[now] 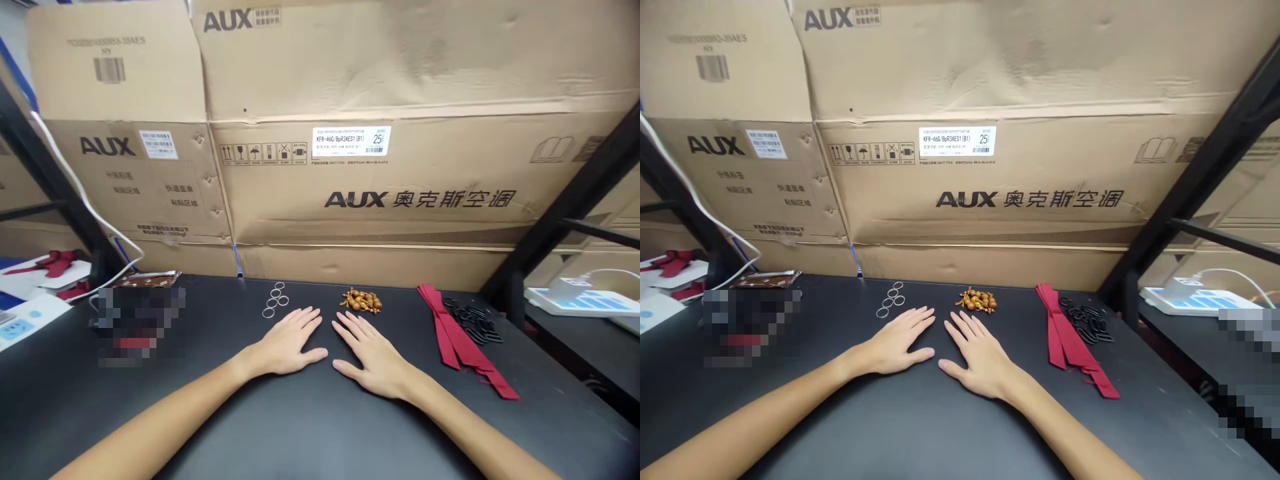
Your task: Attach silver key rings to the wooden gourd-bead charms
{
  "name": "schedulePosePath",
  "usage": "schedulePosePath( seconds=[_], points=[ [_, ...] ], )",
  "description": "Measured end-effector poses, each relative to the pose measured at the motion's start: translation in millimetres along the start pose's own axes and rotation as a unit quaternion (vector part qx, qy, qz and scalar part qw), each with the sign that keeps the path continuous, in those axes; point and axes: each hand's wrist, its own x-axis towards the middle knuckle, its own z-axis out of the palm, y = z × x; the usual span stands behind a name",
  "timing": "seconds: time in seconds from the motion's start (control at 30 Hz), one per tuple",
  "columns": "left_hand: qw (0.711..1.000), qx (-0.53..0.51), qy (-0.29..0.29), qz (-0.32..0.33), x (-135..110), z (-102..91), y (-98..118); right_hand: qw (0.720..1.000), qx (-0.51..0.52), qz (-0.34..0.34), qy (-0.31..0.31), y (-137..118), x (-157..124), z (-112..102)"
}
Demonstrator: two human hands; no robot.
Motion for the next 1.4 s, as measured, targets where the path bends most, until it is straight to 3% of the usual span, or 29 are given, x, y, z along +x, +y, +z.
schedulePosePath(
  seconds=[0.43,1.4],
  points=[
    [1.0,0.003,0.001,-0.004,-1.7,-6.0,8.2,1.0,0.001,0.002,0.015,2.3,1.5,4.3],
    [1.0,0.016,0.025,0.004,0.7,-1.2,1.2,1.0,0.007,-0.003,0.017,-0.1,4.8,-2.3]
  ],
)
